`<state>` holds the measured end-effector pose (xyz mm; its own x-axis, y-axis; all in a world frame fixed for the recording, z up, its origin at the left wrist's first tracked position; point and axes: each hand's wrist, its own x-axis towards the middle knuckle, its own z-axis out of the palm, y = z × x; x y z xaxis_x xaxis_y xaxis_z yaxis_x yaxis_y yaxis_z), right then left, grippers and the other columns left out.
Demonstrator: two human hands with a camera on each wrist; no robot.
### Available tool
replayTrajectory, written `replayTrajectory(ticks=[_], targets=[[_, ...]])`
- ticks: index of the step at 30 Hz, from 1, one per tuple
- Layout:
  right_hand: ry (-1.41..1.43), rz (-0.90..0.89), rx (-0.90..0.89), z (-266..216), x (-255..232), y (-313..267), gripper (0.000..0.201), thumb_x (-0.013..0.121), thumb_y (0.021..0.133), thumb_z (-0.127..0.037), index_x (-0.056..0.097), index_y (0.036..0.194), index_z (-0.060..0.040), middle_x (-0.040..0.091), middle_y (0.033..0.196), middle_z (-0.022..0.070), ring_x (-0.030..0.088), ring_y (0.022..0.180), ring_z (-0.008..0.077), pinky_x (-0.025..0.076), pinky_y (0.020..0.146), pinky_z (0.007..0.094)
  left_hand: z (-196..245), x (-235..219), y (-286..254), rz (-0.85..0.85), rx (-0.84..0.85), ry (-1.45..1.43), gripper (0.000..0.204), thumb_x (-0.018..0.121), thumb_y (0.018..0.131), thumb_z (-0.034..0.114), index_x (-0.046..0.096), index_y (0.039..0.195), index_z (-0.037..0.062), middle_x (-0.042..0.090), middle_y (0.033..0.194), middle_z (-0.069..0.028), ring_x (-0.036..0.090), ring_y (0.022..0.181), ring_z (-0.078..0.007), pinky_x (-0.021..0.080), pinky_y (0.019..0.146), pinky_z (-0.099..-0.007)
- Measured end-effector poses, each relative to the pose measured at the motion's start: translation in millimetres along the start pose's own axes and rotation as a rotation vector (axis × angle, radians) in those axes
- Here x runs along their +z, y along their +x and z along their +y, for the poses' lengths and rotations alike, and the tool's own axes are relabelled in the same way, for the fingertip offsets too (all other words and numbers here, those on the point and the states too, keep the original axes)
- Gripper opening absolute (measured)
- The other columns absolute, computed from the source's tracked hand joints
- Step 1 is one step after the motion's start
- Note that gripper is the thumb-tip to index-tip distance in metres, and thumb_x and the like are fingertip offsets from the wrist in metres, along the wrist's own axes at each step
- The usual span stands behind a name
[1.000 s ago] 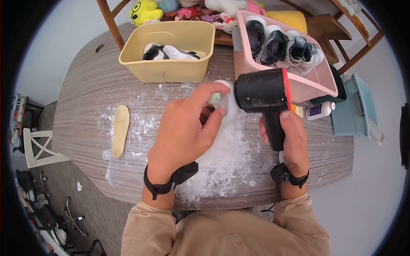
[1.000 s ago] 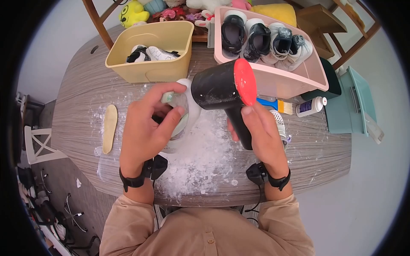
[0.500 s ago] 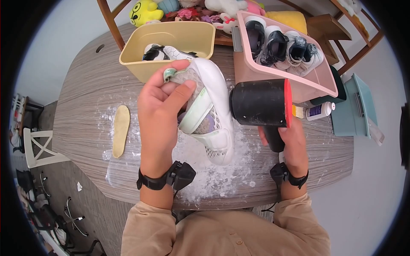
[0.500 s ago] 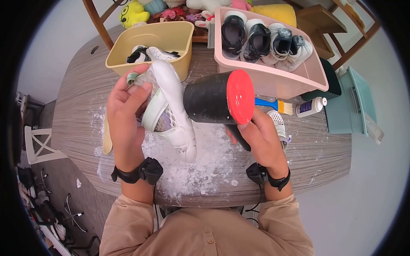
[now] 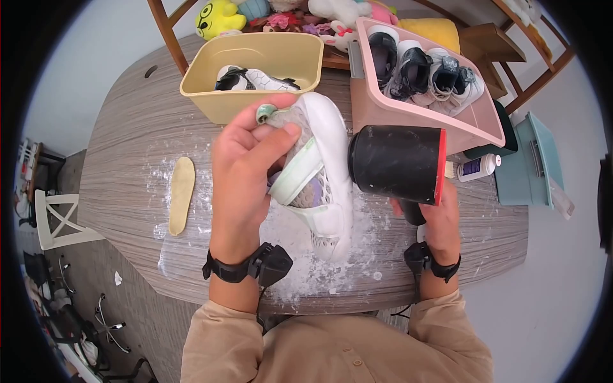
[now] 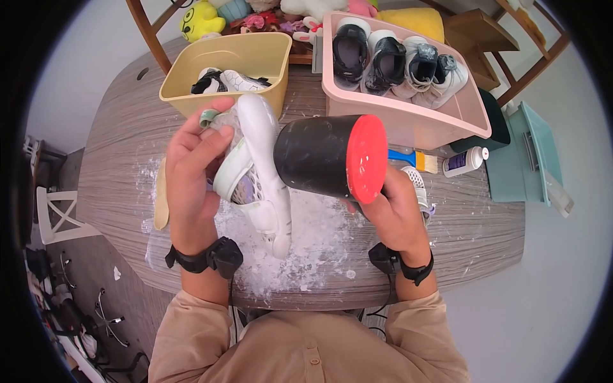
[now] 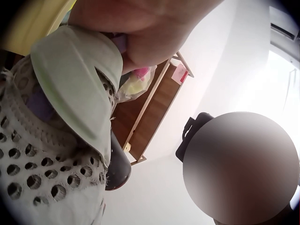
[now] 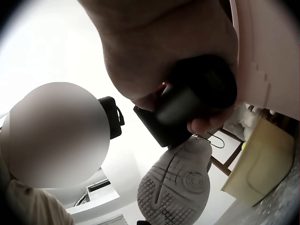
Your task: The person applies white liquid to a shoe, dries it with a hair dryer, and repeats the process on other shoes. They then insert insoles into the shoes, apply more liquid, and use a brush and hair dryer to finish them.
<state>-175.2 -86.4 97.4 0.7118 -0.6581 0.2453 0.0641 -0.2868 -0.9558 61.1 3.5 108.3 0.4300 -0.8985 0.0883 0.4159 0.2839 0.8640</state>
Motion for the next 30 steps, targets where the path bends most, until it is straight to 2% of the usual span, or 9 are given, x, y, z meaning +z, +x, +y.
replayTrajectory(ticks=[3, 5, 14, 17, 23, 26, 29, 30], targets=[[0.041, 0.066, 0.021, 0, 3, -2, 0.027, 0.047, 0.089, -0.022, 0.056, 0.097, 0.0018, 0.059, 0.075, 0.0053, 0.050, 0.062, 0.0099, 0.039, 0.056, 0.0234, -4, -1, 0, -0.058, -0.027, -0.019, 0.034, 0.061, 0.083, 0.001, 0.056, 0.116, -0.0024, 0.061, 0.069, -0.0002, 0.055, 0.059, -0.0040, 0.040, 0.055, -0.0177], [0.022, 0.033, 0.012, 1, -1, -2, 0.030, 0.046, 0.089, -0.023, 0.056, 0.099, 0.0025, 0.059, 0.075, 0.0059, 0.051, 0.063, 0.0105, 0.040, 0.056, 0.0238, -5, 1, 0, -0.063, -0.030, -0.026, 0.034, 0.061, 0.083, 0.001, 0.056, 0.117, -0.0019, 0.061, 0.069, 0.0002, 0.054, 0.059, -0.0037, 0.040, 0.055, -0.0174], [0.122, 0.096, 0.076, -6, 4, 0, 0.037, 0.042, 0.094, -0.028, 0.055, 0.100, 0.0052, 0.059, 0.077, 0.0089, 0.054, 0.063, 0.0129, 0.045, 0.059, 0.0264, -3, 13, -7, -0.110, -0.014, 0.154, 0.036, 0.059, 0.084, -0.005, 0.052, 0.119, -0.0012, 0.064, 0.085, -0.0050, 0.060, 0.073, -0.0048, 0.044, 0.061, -0.0173], [0.135, 0.093, 0.098, -6, 2, 1, 0.038, 0.042, 0.095, -0.030, 0.055, 0.100, 0.0051, 0.059, 0.078, 0.0091, 0.055, 0.063, 0.0128, 0.045, 0.059, 0.0258, -3, 14, -9, -0.136, -0.016, 0.228, 0.034, 0.059, 0.084, -0.004, 0.053, 0.117, 0.0001, 0.063, 0.085, -0.0039, 0.058, 0.072, -0.0041, 0.043, 0.061, -0.0166], [0.133, 0.103, 0.158, -5, 2, 3, 0.036, 0.043, 0.097, -0.029, 0.055, 0.104, 0.0033, 0.059, 0.078, 0.0079, 0.054, 0.063, 0.0113, 0.044, 0.057, 0.0251, -6, 11, -10, -0.166, 0.055, 0.513, 0.030, 0.061, 0.083, -0.002, 0.055, 0.112, 0.0034, 0.059, 0.074, -0.0004, 0.053, 0.063, -0.0025, 0.040, 0.056, -0.0176], [0.114, 0.120, 0.154, -2, 4, 5, 0.035, 0.044, 0.097, -0.029, 0.055, 0.106, 0.0024, 0.059, 0.079, 0.0070, 0.054, 0.063, 0.0108, 0.044, 0.058, 0.0249, -7, 11, -10, -0.169, 0.097, 0.587, 0.031, 0.062, 0.082, -0.001, 0.055, 0.112, 0.0034, 0.059, 0.070, -0.0021, 0.054, 0.062, -0.0031, 0.041, 0.055, -0.0187], [0.097, 0.134, 0.127, 3, 6, 6, 0.033, 0.046, 0.096, -0.028, 0.055, 0.108, 0.0022, 0.059, 0.079, 0.0063, 0.054, 0.063, 0.0106, 0.043, 0.058, 0.0245, -4, 14, -11, -0.156, 0.051, 0.648, 0.033, 0.060, 0.083, -0.005, 0.053, 0.115, 0.0021, 0.064, 0.090, -0.0068, 0.059, 0.075, -0.0051, 0.046, 0.067, -0.0175], [0.091, 0.137, 0.116, 4, 6, 6, 0.033, 0.047, 0.096, -0.027, 0.055, 0.108, 0.0023, 0.059, 0.079, 0.0061, 0.054, 0.063, 0.0105, 0.043, 0.058, 0.0244, -5, 14, -11, -0.130, 0.052, 0.615, 0.033, 0.060, 0.084, -0.004, 0.053, 0.115, 0.0022, 0.065, 0.089, -0.0074, 0.059, 0.075, -0.0056, 0.046, 0.067, -0.0178]])
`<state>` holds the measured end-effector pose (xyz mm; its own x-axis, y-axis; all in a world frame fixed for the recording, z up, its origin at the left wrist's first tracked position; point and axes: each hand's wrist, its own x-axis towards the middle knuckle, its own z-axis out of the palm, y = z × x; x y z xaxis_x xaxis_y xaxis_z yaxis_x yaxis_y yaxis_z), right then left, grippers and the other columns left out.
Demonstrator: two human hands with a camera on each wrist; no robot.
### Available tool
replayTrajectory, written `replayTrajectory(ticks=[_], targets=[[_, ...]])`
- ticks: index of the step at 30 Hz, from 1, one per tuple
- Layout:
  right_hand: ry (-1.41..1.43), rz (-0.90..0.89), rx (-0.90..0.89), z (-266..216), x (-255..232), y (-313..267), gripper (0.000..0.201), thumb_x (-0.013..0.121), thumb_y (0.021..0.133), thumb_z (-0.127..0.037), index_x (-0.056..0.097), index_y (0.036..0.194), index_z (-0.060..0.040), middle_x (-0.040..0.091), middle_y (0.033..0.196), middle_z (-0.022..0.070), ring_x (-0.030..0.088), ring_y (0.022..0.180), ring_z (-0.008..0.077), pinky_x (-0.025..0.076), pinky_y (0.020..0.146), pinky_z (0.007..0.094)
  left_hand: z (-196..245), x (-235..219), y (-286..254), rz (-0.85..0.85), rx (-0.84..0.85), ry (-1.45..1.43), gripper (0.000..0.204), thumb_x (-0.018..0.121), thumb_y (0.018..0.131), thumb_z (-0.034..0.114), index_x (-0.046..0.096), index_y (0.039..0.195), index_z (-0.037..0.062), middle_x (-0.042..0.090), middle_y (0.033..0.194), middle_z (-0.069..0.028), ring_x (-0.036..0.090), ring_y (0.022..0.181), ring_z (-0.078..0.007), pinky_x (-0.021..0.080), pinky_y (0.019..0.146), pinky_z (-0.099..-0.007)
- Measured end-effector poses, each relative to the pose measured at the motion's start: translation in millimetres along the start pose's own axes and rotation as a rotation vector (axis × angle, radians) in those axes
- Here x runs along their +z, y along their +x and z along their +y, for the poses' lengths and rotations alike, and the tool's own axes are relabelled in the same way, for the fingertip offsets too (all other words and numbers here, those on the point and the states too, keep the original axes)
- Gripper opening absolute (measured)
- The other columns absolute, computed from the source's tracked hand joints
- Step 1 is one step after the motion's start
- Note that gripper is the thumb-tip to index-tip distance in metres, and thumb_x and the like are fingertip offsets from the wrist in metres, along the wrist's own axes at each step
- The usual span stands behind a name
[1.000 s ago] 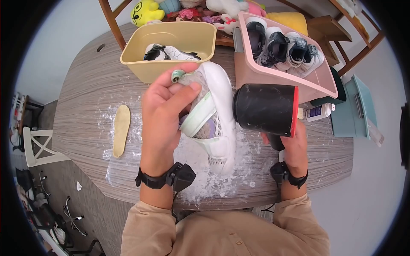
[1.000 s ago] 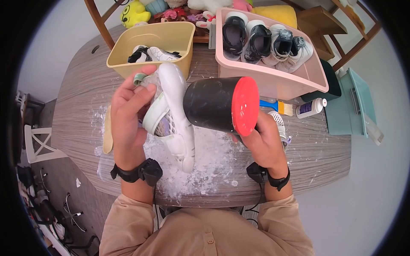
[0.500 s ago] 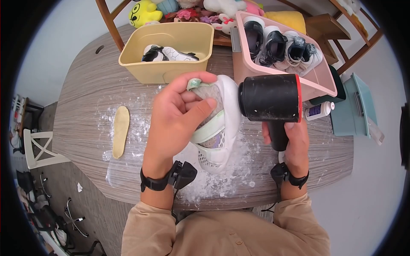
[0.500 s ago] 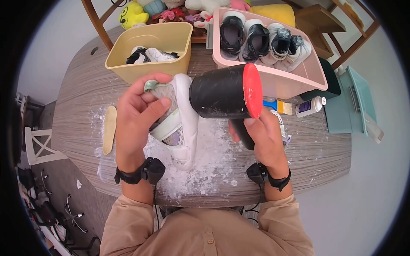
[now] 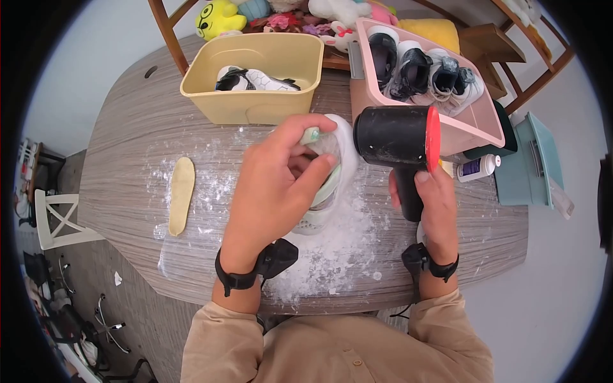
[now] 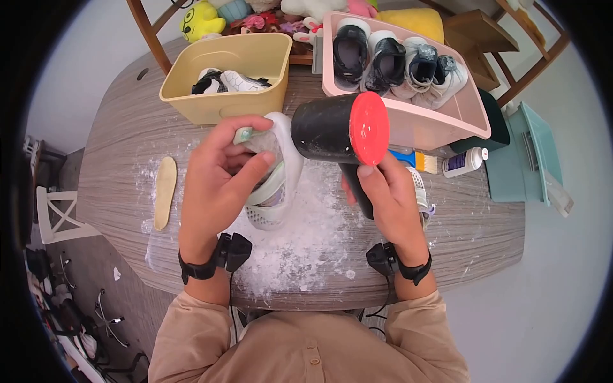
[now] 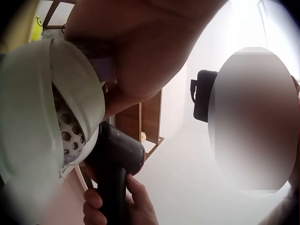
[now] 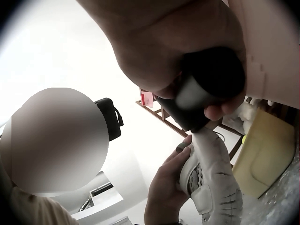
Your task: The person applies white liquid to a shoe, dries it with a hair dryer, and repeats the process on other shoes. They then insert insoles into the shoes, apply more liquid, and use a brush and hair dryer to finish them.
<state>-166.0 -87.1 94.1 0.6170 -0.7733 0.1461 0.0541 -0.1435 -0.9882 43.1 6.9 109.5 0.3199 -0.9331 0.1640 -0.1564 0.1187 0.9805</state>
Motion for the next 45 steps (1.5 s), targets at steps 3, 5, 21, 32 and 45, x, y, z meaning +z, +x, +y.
replayTrajectory(ticks=[3, 5, 21, 32, 45], targets=[[-0.013, -0.017, -0.010, 4, 0, 0, 0.032, 0.051, 0.094, -0.025, 0.055, 0.110, 0.0023, 0.059, 0.080, 0.0062, 0.053, 0.065, 0.0100, 0.043, 0.059, 0.0238, -2, 2, 2, 0.077, -0.020, -0.123, 0.033, 0.060, 0.085, -0.002, 0.053, 0.116, 0.0027, 0.065, 0.087, -0.0087, 0.060, 0.074, -0.0066, 0.046, 0.065, -0.0189], [-0.024, -0.031, 0.000, 1, 0, 0, 0.030, 0.053, 0.092, -0.022, 0.056, 0.109, 0.0025, 0.060, 0.082, 0.0064, 0.054, 0.066, 0.0096, 0.044, 0.061, 0.0238, -1, 3, 4, 0.124, -0.041, -0.240, 0.033, 0.061, 0.085, 0.000, 0.054, 0.117, 0.0035, 0.064, 0.084, -0.0092, 0.061, 0.072, -0.0069, 0.047, 0.063, -0.0199], [-0.368, -0.111, -0.016, -15, -4, -1, 0.030, 0.061, 0.075, -0.008, 0.061, 0.103, 0.0018, 0.064, 0.085, 0.0070, 0.055, 0.075, 0.0111, 0.045, 0.070, 0.0252, -1, -6, 5, 0.275, 0.029, -0.255, 0.039, 0.066, 0.079, -0.002, 0.053, 0.116, -0.0014, 0.064, 0.087, -0.0114, 0.060, 0.071, -0.0062, 0.047, 0.061, -0.0183], [-0.300, -0.056, -0.049, -8, -5, -2, 0.027, 0.059, 0.079, -0.010, 0.060, 0.103, 0.0031, 0.064, 0.086, 0.0071, 0.056, 0.075, 0.0119, 0.046, 0.070, 0.0255, 3, 2, -1, 0.185, -0.050, -0.079, 0.040, 0.065, 0.079, -0.005, 0.054, 0.118, -0.0003, 0.065, 0.089, -0.0109, 0.062, 0.074, -0.0075, 0.048, 0.066, -0.0188], [-0.178, -0.013, -0.006, -6, 2, 0, 0.036, 0.052, 0.095, -0.028, 0.057, 0.112, 0.0035, 0.063, 0.086, 0.0067, 0.055, 0.072, 0.0092, 0.046, 0.064, 0.0236, 3, 11, -8, 0.088, 0.076, 0.243, 0.037, 0.067, 0.079, 0.000, 0.058, 0.115, 0.0040, 0.066, 0.083, -0.0122, 0.062, 0.069, -0.0094, 0.050, 0.063, -0.0221]])
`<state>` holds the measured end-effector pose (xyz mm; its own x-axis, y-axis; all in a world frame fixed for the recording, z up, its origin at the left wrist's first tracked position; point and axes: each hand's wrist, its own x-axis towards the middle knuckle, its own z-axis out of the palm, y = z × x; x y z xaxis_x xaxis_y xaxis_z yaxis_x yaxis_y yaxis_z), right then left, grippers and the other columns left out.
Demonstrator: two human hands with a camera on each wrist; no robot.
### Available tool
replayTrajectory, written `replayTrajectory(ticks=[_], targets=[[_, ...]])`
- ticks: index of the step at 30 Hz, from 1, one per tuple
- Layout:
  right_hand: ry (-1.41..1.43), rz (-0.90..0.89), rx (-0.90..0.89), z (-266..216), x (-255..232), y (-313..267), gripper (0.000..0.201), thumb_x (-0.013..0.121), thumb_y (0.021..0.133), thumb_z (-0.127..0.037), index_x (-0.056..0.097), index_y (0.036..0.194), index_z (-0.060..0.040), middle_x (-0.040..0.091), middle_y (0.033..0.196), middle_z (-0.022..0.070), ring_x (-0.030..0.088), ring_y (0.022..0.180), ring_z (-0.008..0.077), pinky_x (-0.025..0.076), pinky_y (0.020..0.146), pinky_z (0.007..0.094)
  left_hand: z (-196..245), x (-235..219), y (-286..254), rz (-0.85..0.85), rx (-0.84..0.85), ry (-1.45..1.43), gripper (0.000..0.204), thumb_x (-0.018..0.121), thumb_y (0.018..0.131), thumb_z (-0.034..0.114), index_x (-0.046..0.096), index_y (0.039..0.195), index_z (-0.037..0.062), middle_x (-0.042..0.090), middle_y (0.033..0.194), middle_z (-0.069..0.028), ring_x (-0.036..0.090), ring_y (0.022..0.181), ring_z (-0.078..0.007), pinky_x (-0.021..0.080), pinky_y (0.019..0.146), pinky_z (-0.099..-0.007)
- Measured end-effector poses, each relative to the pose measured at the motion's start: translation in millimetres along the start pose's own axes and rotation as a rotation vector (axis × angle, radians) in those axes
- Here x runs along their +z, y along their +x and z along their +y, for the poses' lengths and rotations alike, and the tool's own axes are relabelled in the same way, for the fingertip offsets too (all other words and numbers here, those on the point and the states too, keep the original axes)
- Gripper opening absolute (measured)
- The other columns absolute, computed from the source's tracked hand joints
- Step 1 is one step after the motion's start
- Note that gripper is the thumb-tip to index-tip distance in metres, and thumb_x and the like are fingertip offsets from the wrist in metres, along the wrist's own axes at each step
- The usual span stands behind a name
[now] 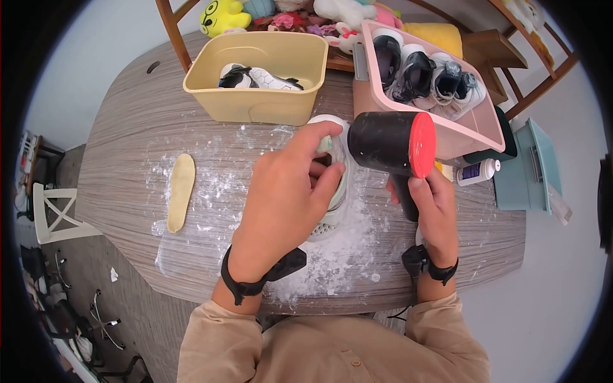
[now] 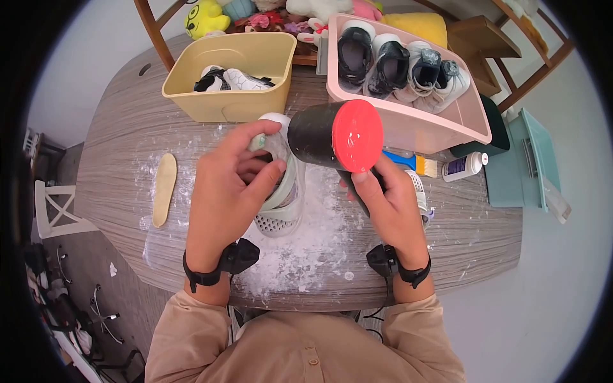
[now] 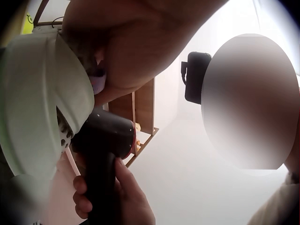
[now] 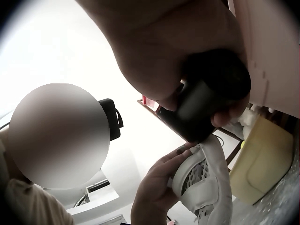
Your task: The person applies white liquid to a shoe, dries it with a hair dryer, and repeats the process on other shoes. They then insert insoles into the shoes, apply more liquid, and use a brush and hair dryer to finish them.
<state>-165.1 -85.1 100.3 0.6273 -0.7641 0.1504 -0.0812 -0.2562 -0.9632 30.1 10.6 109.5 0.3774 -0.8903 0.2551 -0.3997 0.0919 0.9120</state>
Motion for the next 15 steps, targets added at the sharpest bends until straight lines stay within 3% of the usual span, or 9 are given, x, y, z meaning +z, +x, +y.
replayTrajectory(ticks=[6, 9, 12, 15], targets=[[0.077, -0.019, 0.022, 3, 0, 1, 0.038, 0.048, 0.097, -0.029, 0.056, 0.114, 0.0045, 0.062, 0.091, 0.0079, 0.056, 0.073, 0.0110, 0.047, 0.064, 0.0245, -2, -2, 4, -0.013, -0.103, -0.112, 0.038, 0.067, 0.080, 0.000, 0.058, 0.116, 0.0049, 0.065, 0.091, -0.0121, 0.062, 0.077, -0.0095, 0.050, 0.068, -0.0223], [0.079, -0.033, 0.019, 4, -1, 1, 0.038, 0.047, 0.097, -0.028, 0.055, 0.114, 0.0050, 0.062, 0.092, 0.0078, 0.056, 0.075, 0.0115, 0.047, 0.064, 0.0248, -5, -2, 4, 0.011, -0.069, -0.142, 0.037, 0.066, 0.079, 0.003, 0.057, 0.115, 0.0016, 0.067, 0.081, -0.0192, 0.069, 0.072, -0.0220, 0.052, 0.065, -0.0287], [0.079, -0.046, 0.018, 5, -4, 0, 0.034, 0.047, 0.096, -0.024, 0.056, 0.113, 0.0049, 0.062, 0.091, 0.0080, 0.057, 0.076, 0.0121, 0.047, 0.066, 0.0249, -3, -4, 4, -0.003, -0.157, -0.215, 0.039, 0.066, 0.079, -0.001, 0.057, 0.117, 0.0039, 0.064, 0.094, -0.0111, 0.062, 0.079, -0.0097, 0.050, 0.070, -0.0219], [0.044, -0.099, 0.035, 3, -11, -1, 0.030, 0.048, 0.094, -0.019, 0.057, 0.111, 0.0044, 0.062, 0.091, 0.0082, 0.057, 0.078, 0.0127, 0.046, 0.068, 0.0245, -2, -5, 5, 0.022, -0.183, -0.269, 0.040, 0.066, 0.079, -0.002, 0.057, 0.118, 0.0034, 0.064, 0.093, -0.0118, 0.063, 0.079, -0.0103, 0.051, 0.070, -0.0220]])
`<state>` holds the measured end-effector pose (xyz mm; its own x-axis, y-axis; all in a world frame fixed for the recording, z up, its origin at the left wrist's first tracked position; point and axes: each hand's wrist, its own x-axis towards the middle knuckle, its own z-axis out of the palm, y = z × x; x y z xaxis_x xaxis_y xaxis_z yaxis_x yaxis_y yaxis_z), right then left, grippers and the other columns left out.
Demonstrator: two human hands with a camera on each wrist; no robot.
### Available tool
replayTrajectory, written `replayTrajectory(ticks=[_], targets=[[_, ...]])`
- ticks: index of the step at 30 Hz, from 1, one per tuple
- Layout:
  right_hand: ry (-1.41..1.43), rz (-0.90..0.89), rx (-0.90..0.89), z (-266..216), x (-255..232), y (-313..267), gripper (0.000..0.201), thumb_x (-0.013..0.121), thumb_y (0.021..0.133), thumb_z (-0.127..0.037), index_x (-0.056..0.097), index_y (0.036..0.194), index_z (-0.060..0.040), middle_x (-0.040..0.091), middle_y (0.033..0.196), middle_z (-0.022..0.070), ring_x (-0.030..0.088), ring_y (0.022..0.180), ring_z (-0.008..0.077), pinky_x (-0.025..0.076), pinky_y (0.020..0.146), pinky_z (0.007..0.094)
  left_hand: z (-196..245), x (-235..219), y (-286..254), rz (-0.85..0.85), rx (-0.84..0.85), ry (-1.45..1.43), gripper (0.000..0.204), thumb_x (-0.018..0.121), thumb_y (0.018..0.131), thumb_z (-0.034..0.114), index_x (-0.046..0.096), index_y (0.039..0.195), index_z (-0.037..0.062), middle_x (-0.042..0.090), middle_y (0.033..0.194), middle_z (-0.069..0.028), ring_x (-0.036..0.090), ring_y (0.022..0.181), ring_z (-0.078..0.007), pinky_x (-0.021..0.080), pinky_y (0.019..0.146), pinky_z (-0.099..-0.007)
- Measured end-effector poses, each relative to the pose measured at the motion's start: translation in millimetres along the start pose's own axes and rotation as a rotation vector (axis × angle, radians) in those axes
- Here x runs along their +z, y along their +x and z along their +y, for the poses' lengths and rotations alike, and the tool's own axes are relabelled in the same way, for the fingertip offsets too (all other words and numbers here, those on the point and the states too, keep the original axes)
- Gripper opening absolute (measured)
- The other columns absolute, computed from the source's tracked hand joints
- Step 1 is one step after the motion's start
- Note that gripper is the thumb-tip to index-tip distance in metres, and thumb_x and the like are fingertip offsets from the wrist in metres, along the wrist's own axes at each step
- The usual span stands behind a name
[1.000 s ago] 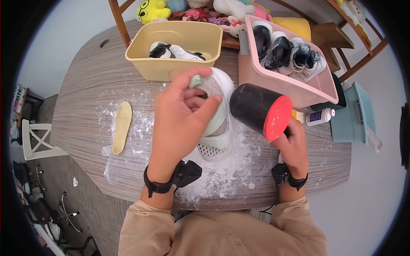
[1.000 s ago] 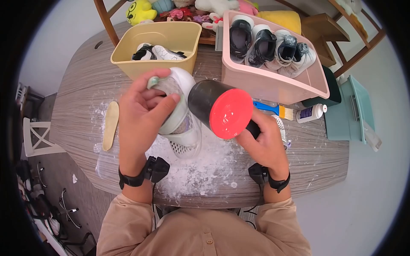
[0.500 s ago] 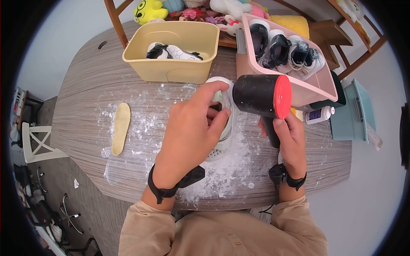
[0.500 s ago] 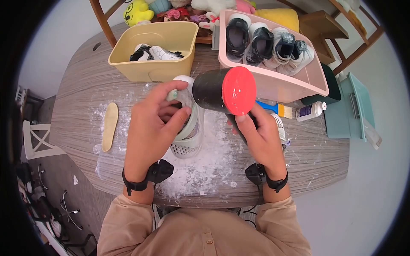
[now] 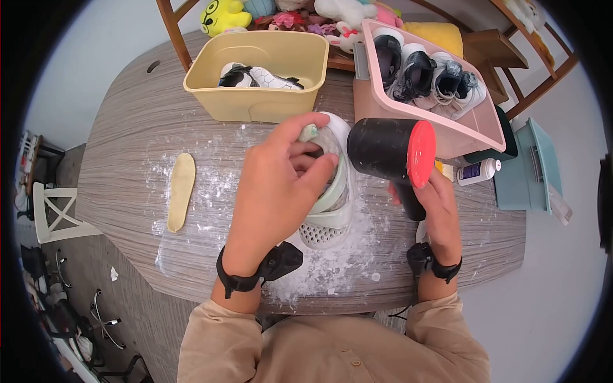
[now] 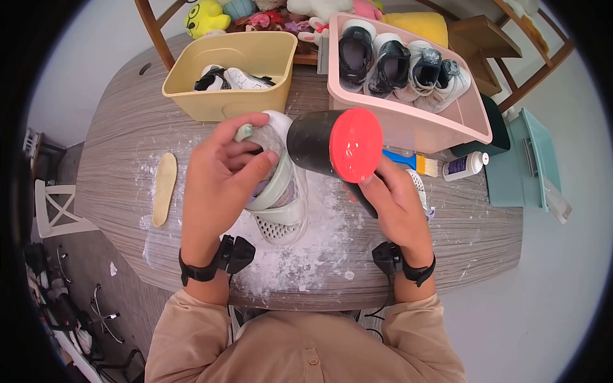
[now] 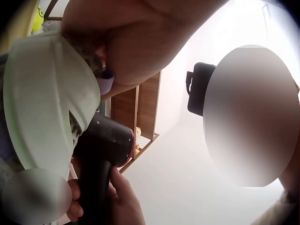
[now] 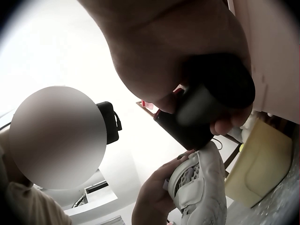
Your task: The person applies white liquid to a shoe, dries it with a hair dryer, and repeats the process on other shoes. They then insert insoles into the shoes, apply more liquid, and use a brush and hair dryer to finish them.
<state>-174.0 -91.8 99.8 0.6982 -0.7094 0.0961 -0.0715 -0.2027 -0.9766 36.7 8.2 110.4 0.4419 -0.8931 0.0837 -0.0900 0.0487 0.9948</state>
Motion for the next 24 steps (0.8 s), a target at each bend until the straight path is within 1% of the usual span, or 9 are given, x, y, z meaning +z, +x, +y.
replayTrajectory(ticks=[3, 6, 9, 12, 15, 21, 24], targets=[[-0.029, 0.028, 0.044, -6, 0, -3, 0.028, 0.049, 0.091, -0.015, 0.058, 0.109, 0.0043, 0.063, 0.090, 0.0083, 0.058, 0.078, 0.0143, 0.046, 0.072, 0.0261, 2, -3, 0, 0.045, -0.010, -0.016, 0.041, 0.065, 0.079, -0.003, 0.056, 0.119, 0.0025, 0.065, 0.093, -0.0132, 0.064, 0.080, -0.0113, 0.051, 0.070, -0.0222], [-0.147, -0.096, -0.027, -7, -9, -1, 0.029, 0.050, 0.089, -0.014, 0.058, 0.109, 0.0047, 0.064, 0.091, 0.0100, 0.058, 0.079, 0.0171, 0.046, 0.076, 0.0286, 2, -6, 1, 0.118, 0.010, -0.054, 0.041, 0.064, 0.079, -0.005, 0.056, 0.119, 0.0010, 0.066, 0.093, -0.0144, 0.064, 0.081, -0.0119, 0.051, 0.070, -0.0220], [-0.284, -0.164, -0.072, -10, -11, 0, 0.030, 0.052, 0.087, -0.013, 0.057, 0.111, 0.0051, 0.064, 0.092, 0.0128, 0.059, 0.081, 0.0198, 0.046, 0.078, 0.0306, 5, -12, 2, 0.146, 0.019, -0.009, 0.041, 0.064, 0.078, -0.006, 0.056, 0.118, -0.0005, 0.066, 0.092, -0.0149, 0.065, 0.082, -0.0124, 0.051, 0.071, -0.0220], [-0.278, -0.178, -0.051, -9, -12, 0, 0.032, 0.055, 0.086, -0.015, 0.057, 0.112, 0.0048, 0.064, 0.092, 0.0147, 0.059, 0.082, 0.0210, 0.046, 0.079, 0.0310, 5, -14, 2, 0.153, 0.037, -0.016, 0.041, 0.064, 0.078, -0.006, 0.056, 0.118, -0.0006, 0.066, 0.091, -0.0145, 0.065, 0.081, -0.0122, 0.051, 0.070, -0.0219], [-0.311, -0.212, -0.114, -6, -16, 1, 0.035, 0.058, 0.086, -0.017, 0.057, 0.114, 0.0046, 0.064, 0.093, 0.0150, 0.059, 0.083, 0.0215, 0.046, 0.080, 0.0313, 5, -13, 2, 0.143, 0.037, -0.030, 0.041, 0.064, 0.078, -0.006, 0.056, 0.118, -0.0005, 0.066, 0.090, -0.0137, 0.065, 0.080, -0.0115, 0.051, 0.068, -0.0212], [-0.288, -0.254, -0.181, -4, -20, 3, 0.042, 0.063, 0.086, -0.022, 0.056, 0.117, 0.0046, 0.064, 0.097, 0.0157, 0.059, 0.085, 0.0228, 0.045, 0.081, 0.0326, 4, -12, 1, 0.119, 0.058, 0.007, 0.040, 0.065, 0.078, -0.005, 0.057, 0.117, 0.0003, 0.065, 0.086, -0.0108, 0.063, 0.074, -0.0084, 0.048, 0.064, -0.0191], [-0.283, -0.250, -0.146, -4, -21, 3, 0.041, 0.064, 0.085, -0.025, 0.058, 0.114, 0.0047, 0.064, 0.098, 0.0155, 0.059, 0.087, 0.0232, 0.045, 0.082, 0.0321, 7, -9, -1, 0.103, 0.016, -0.007, 0.040, 0.066, 0.078, -0.004, 0.058, 0.116, 0.0021, 0.064, 0.084, -0.0087, 0.061, 0.071, -0.0071, 0.048, 0.063, -0.0189]])
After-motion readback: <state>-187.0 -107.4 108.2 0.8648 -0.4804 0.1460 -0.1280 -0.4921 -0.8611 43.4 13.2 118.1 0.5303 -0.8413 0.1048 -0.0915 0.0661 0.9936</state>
